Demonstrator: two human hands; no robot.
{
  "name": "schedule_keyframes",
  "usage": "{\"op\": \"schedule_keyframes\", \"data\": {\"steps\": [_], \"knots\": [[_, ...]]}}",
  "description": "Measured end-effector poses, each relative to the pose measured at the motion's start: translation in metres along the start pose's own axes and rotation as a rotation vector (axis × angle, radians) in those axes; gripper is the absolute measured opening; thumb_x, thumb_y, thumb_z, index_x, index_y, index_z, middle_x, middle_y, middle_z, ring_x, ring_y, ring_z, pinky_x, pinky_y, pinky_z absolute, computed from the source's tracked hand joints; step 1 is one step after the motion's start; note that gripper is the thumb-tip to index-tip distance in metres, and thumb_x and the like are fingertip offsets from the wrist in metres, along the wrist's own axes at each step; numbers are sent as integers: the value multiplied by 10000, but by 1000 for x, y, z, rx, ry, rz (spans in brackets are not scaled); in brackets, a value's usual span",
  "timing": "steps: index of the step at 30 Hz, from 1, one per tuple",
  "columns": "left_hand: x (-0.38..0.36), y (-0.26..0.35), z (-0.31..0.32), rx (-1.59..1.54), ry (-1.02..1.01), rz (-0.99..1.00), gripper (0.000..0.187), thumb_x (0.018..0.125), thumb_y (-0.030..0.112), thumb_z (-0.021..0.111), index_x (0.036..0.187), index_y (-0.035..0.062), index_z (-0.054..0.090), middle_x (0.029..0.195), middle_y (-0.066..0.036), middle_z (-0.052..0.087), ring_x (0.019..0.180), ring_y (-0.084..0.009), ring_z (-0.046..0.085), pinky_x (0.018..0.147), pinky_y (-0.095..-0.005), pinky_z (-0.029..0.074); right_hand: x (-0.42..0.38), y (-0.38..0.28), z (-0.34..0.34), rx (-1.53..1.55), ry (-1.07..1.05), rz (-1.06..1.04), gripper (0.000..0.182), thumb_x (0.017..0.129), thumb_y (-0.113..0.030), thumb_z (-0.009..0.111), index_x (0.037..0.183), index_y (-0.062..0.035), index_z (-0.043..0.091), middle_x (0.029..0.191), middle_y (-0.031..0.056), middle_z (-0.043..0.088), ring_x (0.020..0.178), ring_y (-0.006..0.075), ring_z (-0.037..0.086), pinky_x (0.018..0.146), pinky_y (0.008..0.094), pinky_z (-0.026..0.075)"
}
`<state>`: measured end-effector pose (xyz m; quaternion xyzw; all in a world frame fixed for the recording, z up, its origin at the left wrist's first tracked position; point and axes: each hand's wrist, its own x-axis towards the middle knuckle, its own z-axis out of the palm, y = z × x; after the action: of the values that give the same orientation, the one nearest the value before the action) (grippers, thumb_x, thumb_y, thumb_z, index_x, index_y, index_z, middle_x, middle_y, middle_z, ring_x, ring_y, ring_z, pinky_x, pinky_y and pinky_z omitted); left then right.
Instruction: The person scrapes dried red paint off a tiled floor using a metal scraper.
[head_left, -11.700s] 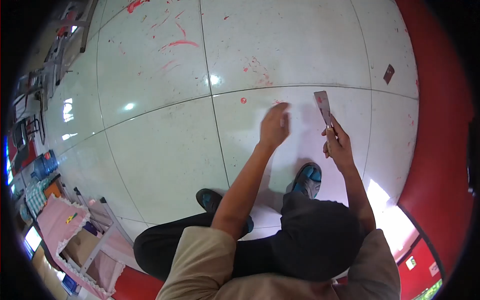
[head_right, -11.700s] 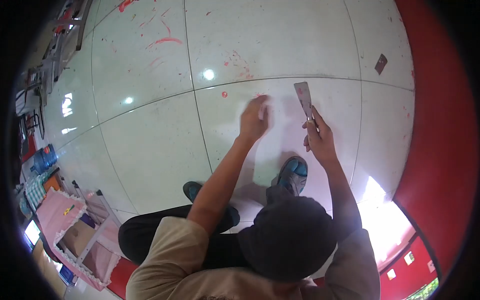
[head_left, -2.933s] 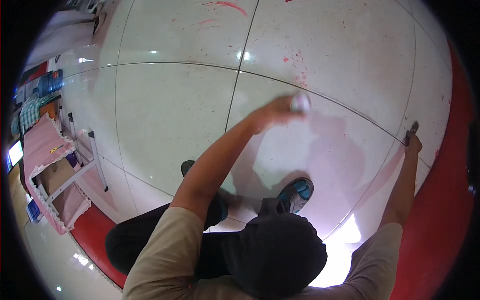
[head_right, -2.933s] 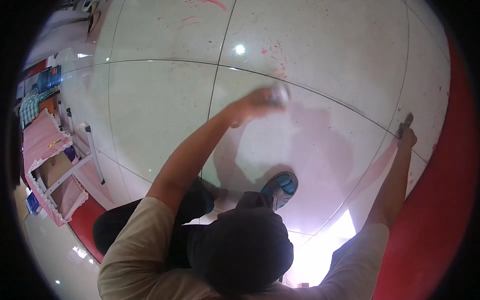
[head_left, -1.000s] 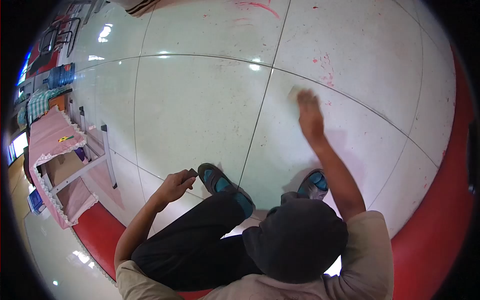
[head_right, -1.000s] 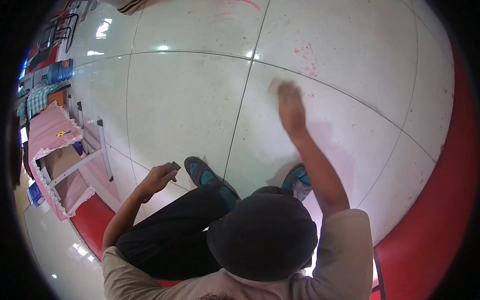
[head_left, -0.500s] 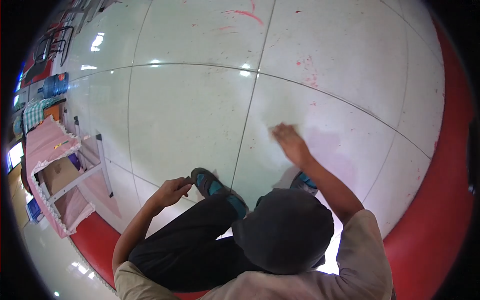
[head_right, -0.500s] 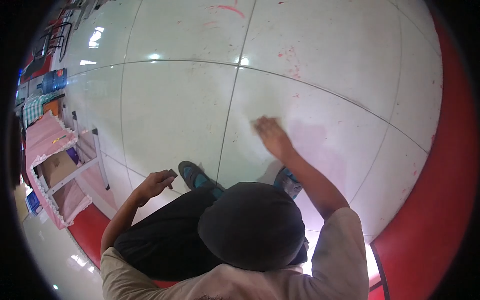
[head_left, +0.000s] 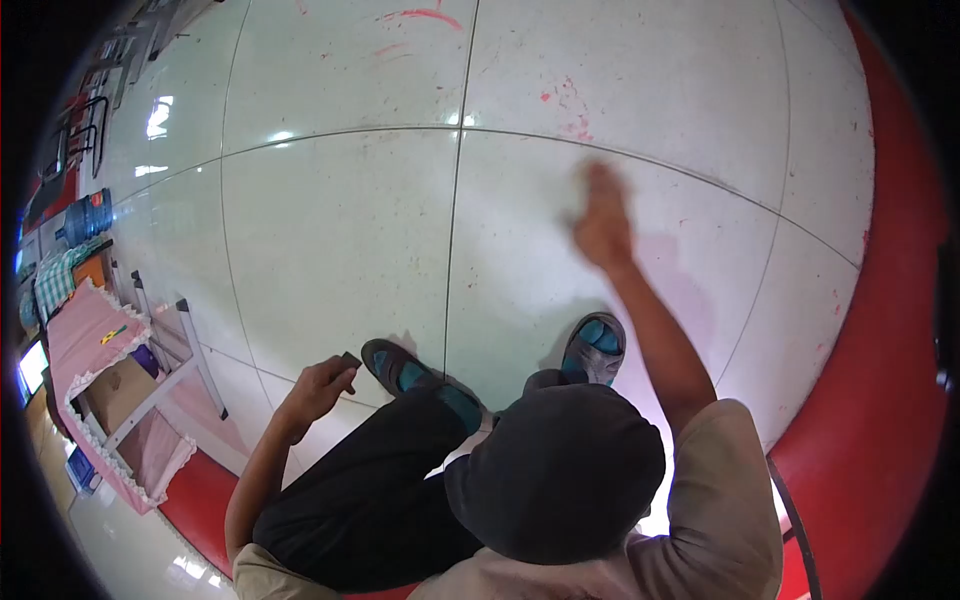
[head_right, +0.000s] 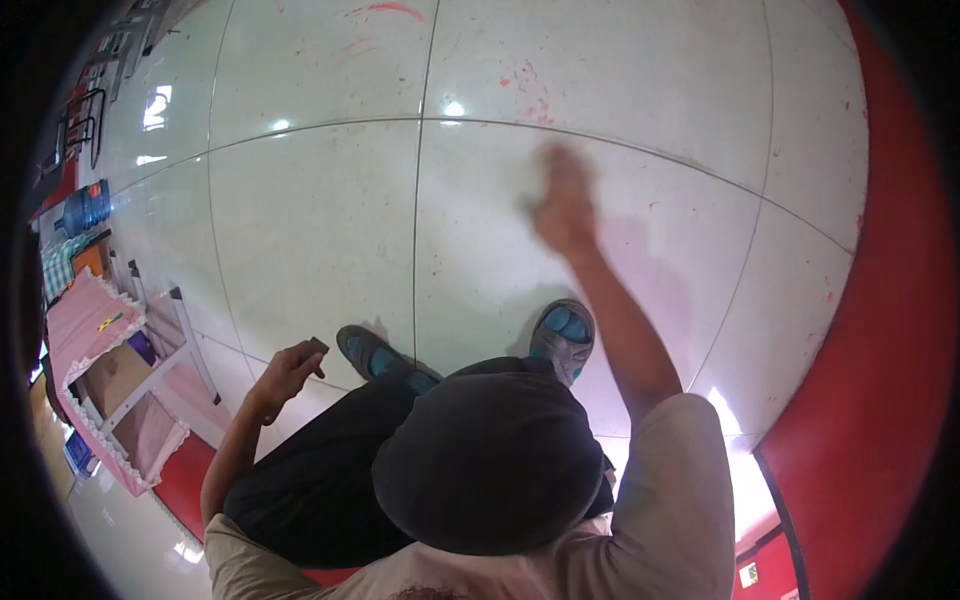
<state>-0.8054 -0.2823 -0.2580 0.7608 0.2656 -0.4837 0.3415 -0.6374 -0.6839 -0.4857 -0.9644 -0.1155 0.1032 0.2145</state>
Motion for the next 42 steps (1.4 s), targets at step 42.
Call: {"op": "schedule_keyframes", "data": {"steps": [42], "knots": [[-10, 13, -5, -36, 25, -98, 287, 958, 208, 531, 1095, -34, 600, 828, -69, 625, 788, -133, 584, 715, -282, 459, 148, -18, -5, -149, 219, -136, 823, 909, -569, 415, 1444, 28, 229, 1505, 210, 241, 1408, 315, 203, 1157, 435, 140]]}}
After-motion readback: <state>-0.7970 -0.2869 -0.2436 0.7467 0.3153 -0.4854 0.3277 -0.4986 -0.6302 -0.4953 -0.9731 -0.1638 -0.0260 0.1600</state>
